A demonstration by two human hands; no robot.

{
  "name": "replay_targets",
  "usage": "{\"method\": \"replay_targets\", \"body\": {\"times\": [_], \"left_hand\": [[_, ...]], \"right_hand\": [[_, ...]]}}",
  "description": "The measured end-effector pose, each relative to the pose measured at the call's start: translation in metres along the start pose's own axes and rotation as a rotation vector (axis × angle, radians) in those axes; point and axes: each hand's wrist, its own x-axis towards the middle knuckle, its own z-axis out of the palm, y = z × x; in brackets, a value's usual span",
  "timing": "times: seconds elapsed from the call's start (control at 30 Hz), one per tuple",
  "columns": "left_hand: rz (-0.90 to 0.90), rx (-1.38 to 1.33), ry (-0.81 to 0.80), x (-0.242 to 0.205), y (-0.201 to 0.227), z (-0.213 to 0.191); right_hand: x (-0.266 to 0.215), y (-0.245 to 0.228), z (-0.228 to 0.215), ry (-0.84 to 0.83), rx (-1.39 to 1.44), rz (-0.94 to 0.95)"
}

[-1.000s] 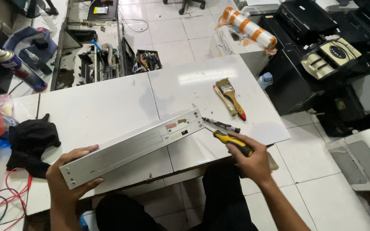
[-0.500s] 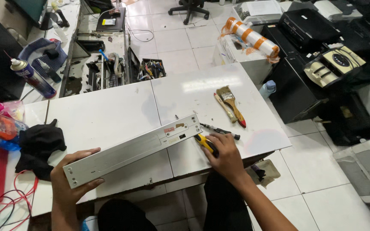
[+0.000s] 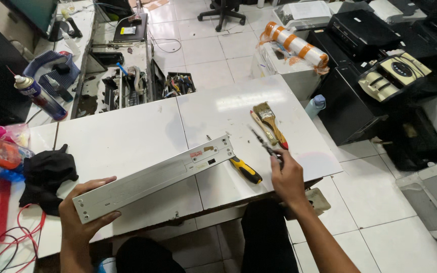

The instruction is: The person disassembles a silver electronic device on a white table using a screwdriver. They remove screws from the back and sides of the device, rotate it to access different areas, and place the removed screws on the table.

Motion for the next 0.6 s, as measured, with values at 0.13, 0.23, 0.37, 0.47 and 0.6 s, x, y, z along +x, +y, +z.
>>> {"method": "replay_targets", "body": {"times": [0.13,0.23,0.37,0.47,0.6], "left_hand": [[0.014,-0.027,-0.015,0.000,-0.003,-0.001],[-0.007,-0.018,-0.010,-0.002,0.000,0.001],[0.006,-0.020,-0.007,-0.007,-0.010,-0.001],[0.009,0.037,-0.011,-0.001,-0.005,0.000],[0.025,-0.009,-0.013,-0.004,-0.003,0.000]], "right_hand": [[-0.040,-0.031,-0.020,0.009,0.590,0.283],[-0.074,-0.037,0.001,-0.064,0.981,0.216],[-0.111,-0.036,0.029,-0.039,1.117,0.091],[-0.121,-0.053,0.028,-0.047,1.024,0.161],[-0.123,-0.057,0.028,-0.081,0.683,0.218]]}}
